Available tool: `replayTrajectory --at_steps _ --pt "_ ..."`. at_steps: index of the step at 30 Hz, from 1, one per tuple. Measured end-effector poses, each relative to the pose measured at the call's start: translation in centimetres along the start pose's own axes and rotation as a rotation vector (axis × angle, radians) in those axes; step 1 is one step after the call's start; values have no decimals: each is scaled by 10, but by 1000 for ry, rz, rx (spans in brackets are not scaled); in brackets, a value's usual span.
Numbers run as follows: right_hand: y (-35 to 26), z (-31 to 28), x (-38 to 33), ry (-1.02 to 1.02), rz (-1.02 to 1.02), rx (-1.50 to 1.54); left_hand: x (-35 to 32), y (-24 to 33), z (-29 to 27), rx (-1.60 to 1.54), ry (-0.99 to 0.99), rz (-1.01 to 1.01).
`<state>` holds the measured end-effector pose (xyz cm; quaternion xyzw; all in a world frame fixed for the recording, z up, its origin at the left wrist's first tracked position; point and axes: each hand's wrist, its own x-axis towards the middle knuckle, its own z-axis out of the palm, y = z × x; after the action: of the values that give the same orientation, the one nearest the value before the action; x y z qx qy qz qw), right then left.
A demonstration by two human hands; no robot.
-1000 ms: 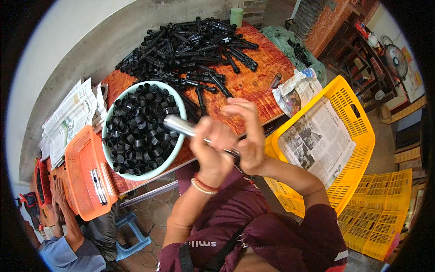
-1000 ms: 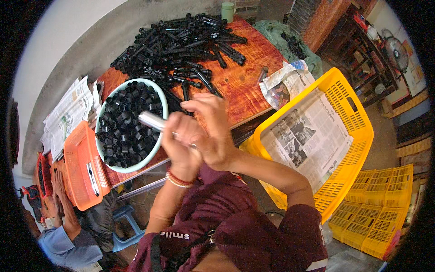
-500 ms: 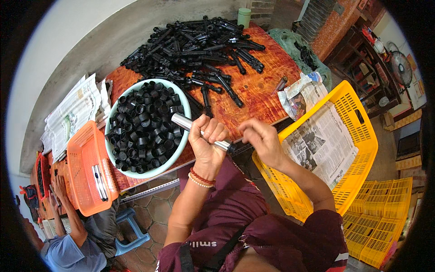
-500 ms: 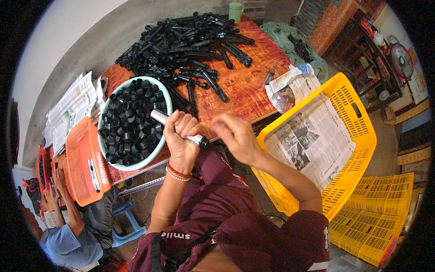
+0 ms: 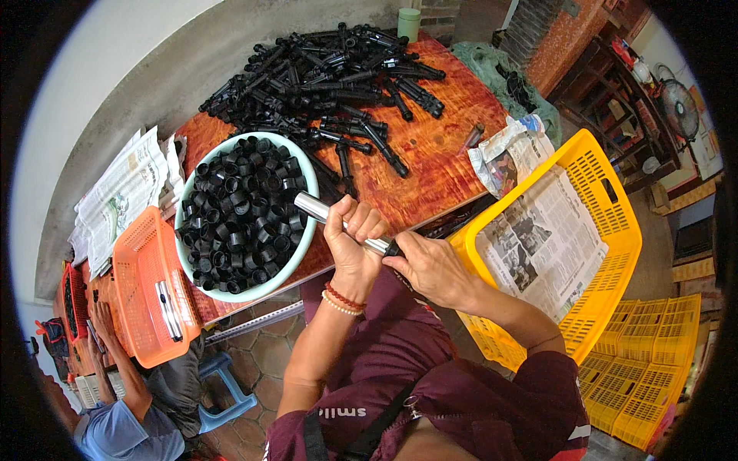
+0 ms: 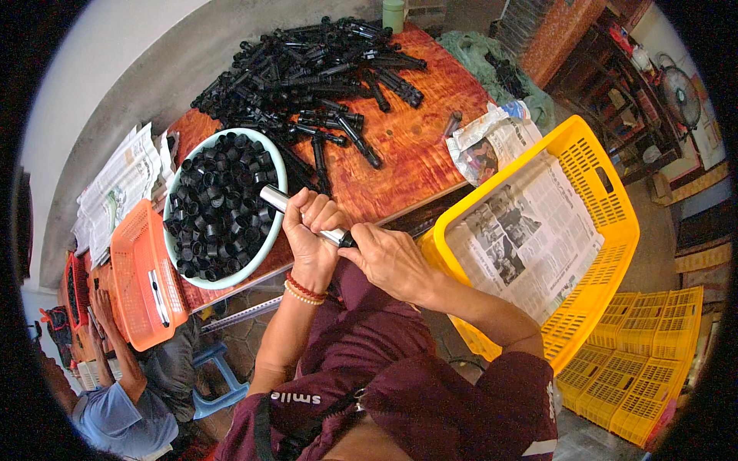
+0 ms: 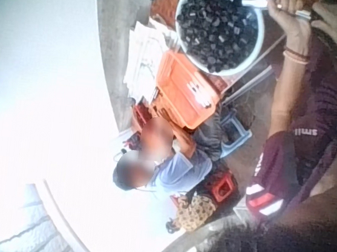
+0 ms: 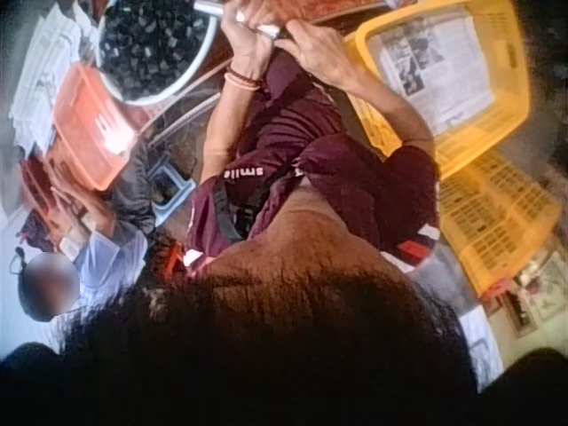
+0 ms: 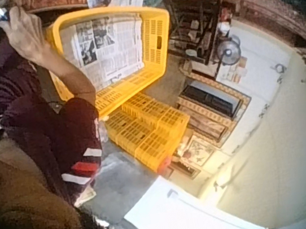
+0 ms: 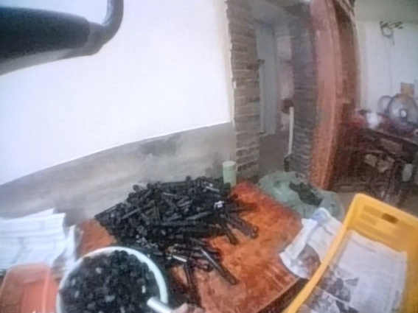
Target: The person repeatedly picks black cylindrical parts from a bowl and a table, inserts them into a metal rod, and places the assembled units into a yellow basket. The person also briefly handles a newspaper to cover the basket before continuing the assembly.
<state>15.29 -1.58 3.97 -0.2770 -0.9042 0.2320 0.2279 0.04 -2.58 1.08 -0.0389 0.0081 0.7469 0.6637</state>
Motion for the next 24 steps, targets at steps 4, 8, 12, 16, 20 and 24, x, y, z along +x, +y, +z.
replayTrajectory --at_steps 4,8,12,16,20,24 --pt "7 9 -3 28 -35 -36 0 -3 -5 89 61 40" --pt "11 12 -6 23 -45 -21 0 -5 -9 132 84 57" --pt "10 12 -8 -28 -26 18 -4 -5 -9 175 53 62" --pt "25 23 -7 -111 -12 49 -11 -7 -3 512 11 203" --pt "33 11 8 -190 7 -206 4 -14 -19 1025 168 419" --pt "43 3 9 -68 172 -145 21 -7 -19 1335 123 635"
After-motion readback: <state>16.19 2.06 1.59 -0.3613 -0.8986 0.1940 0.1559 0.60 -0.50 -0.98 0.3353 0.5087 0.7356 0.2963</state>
